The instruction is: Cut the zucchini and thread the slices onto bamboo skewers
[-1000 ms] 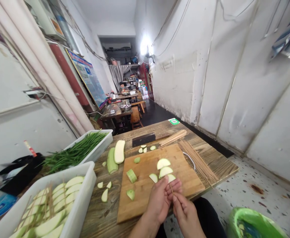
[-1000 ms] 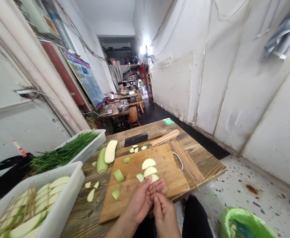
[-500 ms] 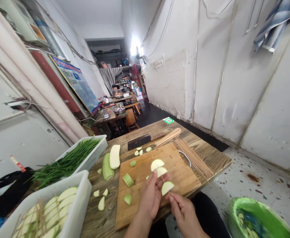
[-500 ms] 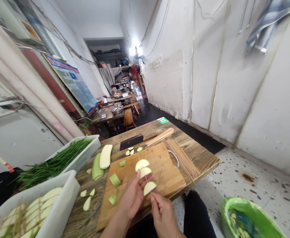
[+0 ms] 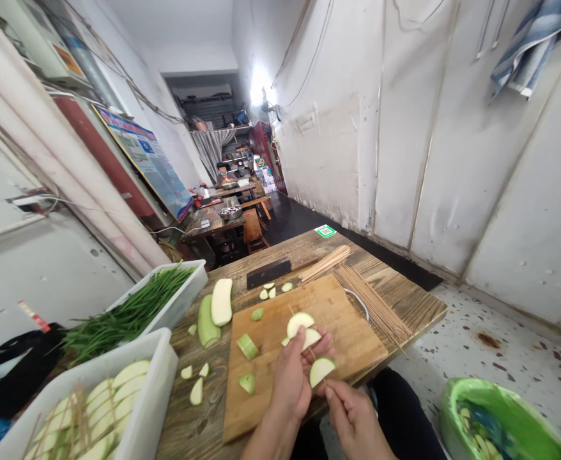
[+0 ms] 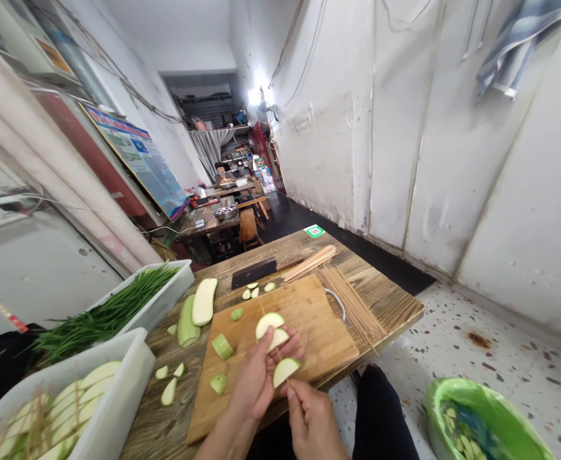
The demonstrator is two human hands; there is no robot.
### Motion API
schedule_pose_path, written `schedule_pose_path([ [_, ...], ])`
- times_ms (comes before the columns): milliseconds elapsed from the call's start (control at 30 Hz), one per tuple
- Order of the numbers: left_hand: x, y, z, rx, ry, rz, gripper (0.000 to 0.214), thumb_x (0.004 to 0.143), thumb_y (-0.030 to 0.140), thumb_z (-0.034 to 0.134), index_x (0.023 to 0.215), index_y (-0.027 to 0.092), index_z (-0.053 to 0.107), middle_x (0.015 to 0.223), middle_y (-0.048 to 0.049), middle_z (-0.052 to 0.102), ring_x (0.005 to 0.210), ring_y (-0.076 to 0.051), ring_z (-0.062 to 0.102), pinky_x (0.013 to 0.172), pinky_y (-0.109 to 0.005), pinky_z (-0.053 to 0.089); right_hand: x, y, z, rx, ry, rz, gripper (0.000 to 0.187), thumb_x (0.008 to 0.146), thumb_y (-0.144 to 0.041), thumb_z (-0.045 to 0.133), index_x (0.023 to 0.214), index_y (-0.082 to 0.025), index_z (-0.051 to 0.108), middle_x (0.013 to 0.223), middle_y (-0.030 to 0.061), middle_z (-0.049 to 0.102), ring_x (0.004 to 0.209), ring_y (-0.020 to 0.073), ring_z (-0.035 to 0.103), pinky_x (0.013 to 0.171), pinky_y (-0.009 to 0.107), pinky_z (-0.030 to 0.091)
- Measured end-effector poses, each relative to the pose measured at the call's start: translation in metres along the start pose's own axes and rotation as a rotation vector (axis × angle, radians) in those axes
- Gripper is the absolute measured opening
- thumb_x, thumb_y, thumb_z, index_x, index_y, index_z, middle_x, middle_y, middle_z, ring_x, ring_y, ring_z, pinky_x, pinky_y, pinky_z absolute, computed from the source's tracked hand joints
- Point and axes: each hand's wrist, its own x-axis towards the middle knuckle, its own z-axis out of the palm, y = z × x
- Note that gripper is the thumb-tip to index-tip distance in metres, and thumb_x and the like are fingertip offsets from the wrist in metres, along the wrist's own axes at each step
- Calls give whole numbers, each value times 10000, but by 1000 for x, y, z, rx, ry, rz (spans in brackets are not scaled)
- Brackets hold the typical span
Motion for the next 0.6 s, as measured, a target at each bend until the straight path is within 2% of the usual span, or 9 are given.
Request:
schedule_pose_path([
  [100, 0, 1, 0, 1, -11, 14, 252, 769, 298, 624, 895, 80, 617, 898, -146, 691, 807, -239, 674, 774, -390, 536, 2, -6, 0, 116, -29, 67, 313, 924, -370, 380, 757, -165, 547, 522, -73, 311, 449, 86, 284, 420, 203, 246],
  [267, -1, 3, 2, 51, -20, 50, 287, 743, 334, 645, 887, 87, 628, 884, -136, 693, 753, -219, 676, 717, -348, 541, 6, -15, 0, 430, -107, 318, 336, 891, -488, 409, 785, -184, 505, 412, -133, 191, 347, 60, 141, 342, 196, 126],
  [433, -3, -4, 4, 118, -62, 128, 337, 723, 393, 656, 856, 84, 644, 877, -125, 685, 818, -234, 664, 690, -299, 529, 11, -20, -4, 280, -22, 190, 368, 891, -477, 417, 701, -173, 498, 473, -101, 240, 420, 69, 200, 392, 207, 160],
  [600, -3, 6, 2, 71, -113, 23, 475, 743, 507, 589, 1023, 124, 601, 944, -133, 677, 808, -239, 662, 695, -358, 540, 10, -16, -8, 168, -2, 118, 346, 910, -435, 388, 720, -170, 504, 511, -81, 265, 456, 87, 258, 430, 222, 213],
])
